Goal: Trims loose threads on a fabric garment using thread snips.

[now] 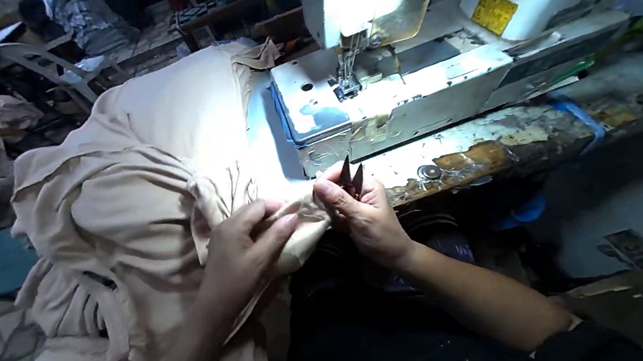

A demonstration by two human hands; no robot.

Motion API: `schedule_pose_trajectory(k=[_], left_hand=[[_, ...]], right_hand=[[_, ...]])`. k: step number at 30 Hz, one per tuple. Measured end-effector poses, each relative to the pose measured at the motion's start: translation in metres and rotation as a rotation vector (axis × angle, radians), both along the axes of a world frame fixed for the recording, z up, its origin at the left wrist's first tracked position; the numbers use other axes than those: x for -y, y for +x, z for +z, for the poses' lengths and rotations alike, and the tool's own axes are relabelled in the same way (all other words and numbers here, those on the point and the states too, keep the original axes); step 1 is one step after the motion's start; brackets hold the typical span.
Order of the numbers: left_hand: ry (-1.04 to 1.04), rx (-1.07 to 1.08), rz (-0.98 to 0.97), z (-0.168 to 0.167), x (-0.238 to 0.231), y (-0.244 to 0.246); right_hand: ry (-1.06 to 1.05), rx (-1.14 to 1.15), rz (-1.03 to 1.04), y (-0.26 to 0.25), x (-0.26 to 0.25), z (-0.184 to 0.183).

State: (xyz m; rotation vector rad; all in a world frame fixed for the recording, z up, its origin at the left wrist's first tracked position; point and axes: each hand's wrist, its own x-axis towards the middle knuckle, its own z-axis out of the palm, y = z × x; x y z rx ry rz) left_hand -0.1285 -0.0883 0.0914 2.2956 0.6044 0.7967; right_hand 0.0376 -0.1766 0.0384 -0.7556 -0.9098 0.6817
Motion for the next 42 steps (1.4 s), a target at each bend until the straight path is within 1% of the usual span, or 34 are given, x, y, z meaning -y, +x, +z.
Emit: schedule_pose_trajectory(k=[2,4,7,9,10,11,12,14,16,19,26,42], left_hand=[[-0.223,0.032,-0.032,-0.009,-0.009,-0.002],[-0.383,0.095,-0.039,-0.018,-0.010,-0.002],[-0.507,0.147,0.021,-0.029,-0.014,-0.002],[-0.515,0.153,0.024,-0.032,-0.015,-0.004],[-0.515,0.156,0.018,-0.032,-0.015,-0.004],[-0.514,0.159,0.017,-0.032,-0.014,-0.004],[-0.514,0.161,0.018,-0.032,-0.013,-0.004],[-0.516,0.163,0.023,-0.032,-0.012,-0.003],[-0.524,0.159,0.034,-0.031,-0.010,-0.003],[-0.531,0.158,0.046,-0.030,-0.007,-0.002],[-0.547,0.166,0.018,-0.029,-0.005,0.001],[-0.545,0.164,-0.010,-0.027,-0.002,-0.001]], right_hand=[[-0.052,0.016,-0.048,0.005,-0.001,-0.006],[-0.157,0.065,-0.082,0.009,-0.002,-0.015],[-0.276,0.272,-0.197,0.012,0.006,-0.018],[-0.215,0.383,-0.276,0.010,0.022,-0.011],[-0.149,0.405,-0.274,0.006,0.031,-0.006],[-0.087,0.408,-0.212,0.001,0.039,-0.003],[-0.055,0.410,-0.103,-0.004,0.045,0.000],[-0.098,0.404,0.064,-0.012,0.045,-0.004],[-0.233,0.375,0.098,-0.018,0.037,-0.013],[-0.320,0.342,0.090,-0.018,0.031,-0.019],[-0.292,0.444,0.024,-0.017,0.030,-0.019],[-0.287,0.482,-0.034,-0.023,0.032,-0.018]])
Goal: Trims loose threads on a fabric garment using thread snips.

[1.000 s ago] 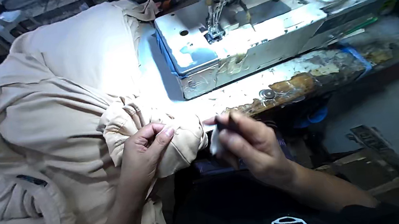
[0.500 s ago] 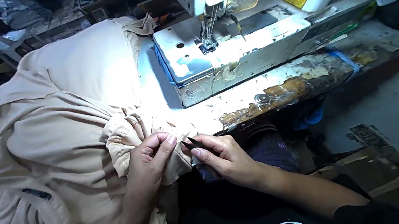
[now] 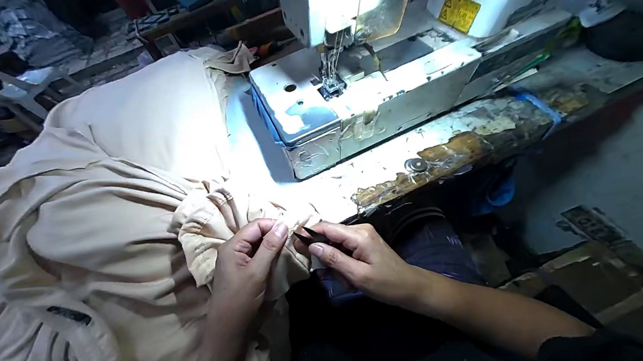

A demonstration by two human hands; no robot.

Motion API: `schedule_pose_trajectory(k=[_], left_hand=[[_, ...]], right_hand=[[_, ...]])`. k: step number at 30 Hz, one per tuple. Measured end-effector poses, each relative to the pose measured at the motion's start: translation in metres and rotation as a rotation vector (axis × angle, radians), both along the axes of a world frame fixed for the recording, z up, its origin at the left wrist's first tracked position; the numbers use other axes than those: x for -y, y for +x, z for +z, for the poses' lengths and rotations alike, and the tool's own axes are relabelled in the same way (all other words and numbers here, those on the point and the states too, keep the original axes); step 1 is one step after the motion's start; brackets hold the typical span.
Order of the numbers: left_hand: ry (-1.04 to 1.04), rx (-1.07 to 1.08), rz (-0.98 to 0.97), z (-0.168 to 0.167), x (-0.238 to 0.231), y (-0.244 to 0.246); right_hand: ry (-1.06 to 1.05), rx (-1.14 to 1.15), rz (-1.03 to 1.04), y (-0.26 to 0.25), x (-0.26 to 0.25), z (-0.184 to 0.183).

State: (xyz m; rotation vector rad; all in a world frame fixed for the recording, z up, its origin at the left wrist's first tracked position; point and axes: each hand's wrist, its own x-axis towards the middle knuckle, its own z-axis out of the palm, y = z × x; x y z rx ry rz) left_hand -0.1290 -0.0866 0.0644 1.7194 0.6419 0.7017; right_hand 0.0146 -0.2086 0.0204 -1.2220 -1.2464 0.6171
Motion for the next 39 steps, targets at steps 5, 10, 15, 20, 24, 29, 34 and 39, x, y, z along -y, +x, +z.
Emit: schedule_pose_trajectory(k=[5,10,15,20,24,29,34,39], left_hand=[[0.016,0.008,-0.044,-0.001,0.001,0.001],[0.028,-0.013,-0.116,-0.004,0.001,0.000],[0.138,-0.099,-0.073,-0.017,-0.006,0.004],[0.076,-0.001,-0.049,-0.013,-0.004,0.003],[0.067,0.036,-0.062,-0.013,-0.002,0.002],[0.058,0.045,-0.080,-0.013,-0.002,0.002],[0.059,0.028,-0.068,-0.013,0.000,0.002],[0.066,0.041,-0.071,-0.014,-0.001,0.003]], right_hand=[[0.034,0.004,0.007,0.000,-0.001,0.001],[0.122,0.012,0.007,0.000,-0.004,-0.004],[0.606,0.221,0.297,-0.005,0.020,0.017],[0.206,0.115,0.041,0.000,0.012,0.009],[-0.048,-0.018,-0.041,0.006,0.007,-0.004],[-0.005,-0.001,-0.020,0.003,0.009,-0.003],[-0.030,0.011,-0.033,0.003,0.007,-0.004],[-0.032,0.016,-0.050,0.003,0.008,-0.005]])
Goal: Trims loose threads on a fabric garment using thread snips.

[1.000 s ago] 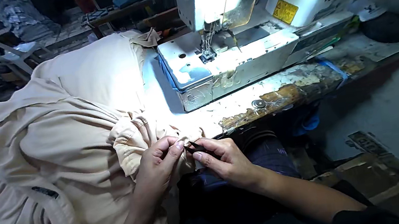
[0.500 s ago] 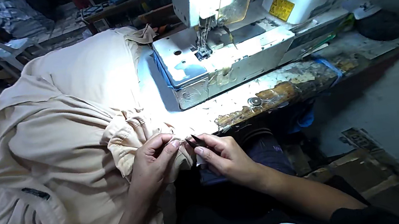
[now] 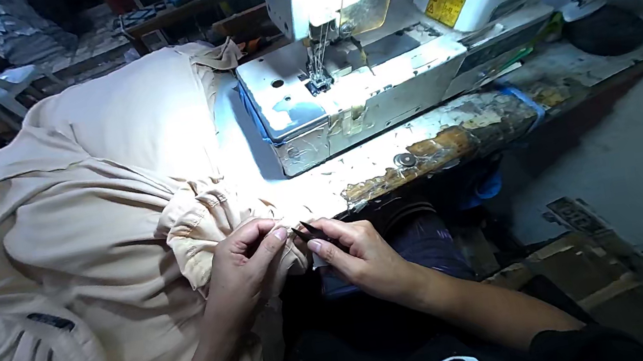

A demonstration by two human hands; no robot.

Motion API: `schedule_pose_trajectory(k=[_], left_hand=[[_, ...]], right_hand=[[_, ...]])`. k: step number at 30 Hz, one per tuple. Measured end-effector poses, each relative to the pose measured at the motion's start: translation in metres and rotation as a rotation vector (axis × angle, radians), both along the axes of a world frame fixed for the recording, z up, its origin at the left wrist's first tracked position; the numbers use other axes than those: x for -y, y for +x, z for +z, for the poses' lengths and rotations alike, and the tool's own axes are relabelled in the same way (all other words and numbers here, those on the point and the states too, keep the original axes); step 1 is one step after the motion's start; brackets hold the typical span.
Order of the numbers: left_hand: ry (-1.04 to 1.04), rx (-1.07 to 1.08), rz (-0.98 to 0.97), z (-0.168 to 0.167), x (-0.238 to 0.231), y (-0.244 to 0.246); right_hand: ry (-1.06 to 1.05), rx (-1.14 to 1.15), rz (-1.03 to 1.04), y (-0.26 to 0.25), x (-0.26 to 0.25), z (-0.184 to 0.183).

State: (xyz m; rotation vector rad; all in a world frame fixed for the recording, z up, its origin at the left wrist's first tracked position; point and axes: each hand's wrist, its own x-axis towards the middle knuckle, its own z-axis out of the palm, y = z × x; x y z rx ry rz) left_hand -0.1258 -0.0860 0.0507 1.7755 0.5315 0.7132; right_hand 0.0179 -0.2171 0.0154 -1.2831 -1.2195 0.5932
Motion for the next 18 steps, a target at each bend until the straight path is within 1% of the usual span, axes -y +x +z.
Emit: schedule_pose_trajectory(k=[18], left_hand=[[0.033,0.000,0.004,-0.0007,0.0021,0.0007]], right_hand=[[-0.001,0.011,-0.016,-0.0001,0.0001,-0.0012]])
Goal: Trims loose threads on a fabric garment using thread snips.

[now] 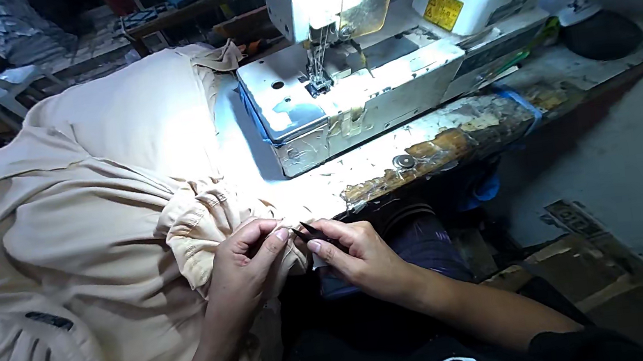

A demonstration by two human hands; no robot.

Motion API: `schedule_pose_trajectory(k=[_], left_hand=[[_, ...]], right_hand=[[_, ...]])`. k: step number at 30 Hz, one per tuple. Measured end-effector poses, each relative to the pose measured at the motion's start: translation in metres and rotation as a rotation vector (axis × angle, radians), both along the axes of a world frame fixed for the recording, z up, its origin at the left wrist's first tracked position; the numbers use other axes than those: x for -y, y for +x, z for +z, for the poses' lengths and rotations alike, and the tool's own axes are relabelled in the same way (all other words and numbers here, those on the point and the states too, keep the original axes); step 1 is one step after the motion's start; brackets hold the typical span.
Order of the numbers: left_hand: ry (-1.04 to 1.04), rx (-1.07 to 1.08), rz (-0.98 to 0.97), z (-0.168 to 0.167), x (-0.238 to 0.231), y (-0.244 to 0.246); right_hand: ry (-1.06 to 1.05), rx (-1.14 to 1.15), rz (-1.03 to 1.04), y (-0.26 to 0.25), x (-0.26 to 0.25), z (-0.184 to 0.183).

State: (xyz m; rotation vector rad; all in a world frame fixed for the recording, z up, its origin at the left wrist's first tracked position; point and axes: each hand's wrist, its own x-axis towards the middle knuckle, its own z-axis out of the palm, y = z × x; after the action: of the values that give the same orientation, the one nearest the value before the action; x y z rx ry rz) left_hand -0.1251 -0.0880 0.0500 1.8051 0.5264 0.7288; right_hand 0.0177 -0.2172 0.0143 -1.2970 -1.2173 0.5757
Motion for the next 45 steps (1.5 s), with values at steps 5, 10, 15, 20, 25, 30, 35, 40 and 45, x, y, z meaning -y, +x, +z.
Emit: schedule_pose_trajectory(k=[5,10,15,20,25,30,35,40,45], left_hand=[[0.033,-0.005,0.014,-0.002,0.000,0.000],[0.045,-0.024,-0.056,-0.002,0.000,-0.001],[0.092,-0.073,-0.060,-0.010,-0.003,0.000],[0.045,-0.062,-0.051,-0.004,-0.001,0.001],[0.030,-0.069,-0.040,-0.002,0.000,0.001],[0.021,-0.041,-0.042,-0.002,0.001,0.000],[0.017,-0.017,-0.063,-0.004,-0.001,0.001],[0.018,-0.015,-0.060,-0.004,0.000,0.001],[0.025,-0.025,-0.058,-0.004,0.000,0.001]], right_hand=[[-0.056,-0.030,0.006,-0.001,0.000,0.003],[0.143,-0.047,0.086,-0.002,0.001,0.001],[0.645,0.158,0.391,-0.002,0.021,0.032],[0.199,0.039,0.051,0.017,0.015,0.016],[0.012,0.077,0.032,0.012,0.014,0.010],[-0.024,0.088,0.016,0.008,0.010,0.007],[-0.029,0.095,-0.016,0.010,0.010,0.004],[-0.033,0.084,0.000,0.009,0.010,0.004],[-0.050,0.081,0.007,0.010,0.011,0.005]])
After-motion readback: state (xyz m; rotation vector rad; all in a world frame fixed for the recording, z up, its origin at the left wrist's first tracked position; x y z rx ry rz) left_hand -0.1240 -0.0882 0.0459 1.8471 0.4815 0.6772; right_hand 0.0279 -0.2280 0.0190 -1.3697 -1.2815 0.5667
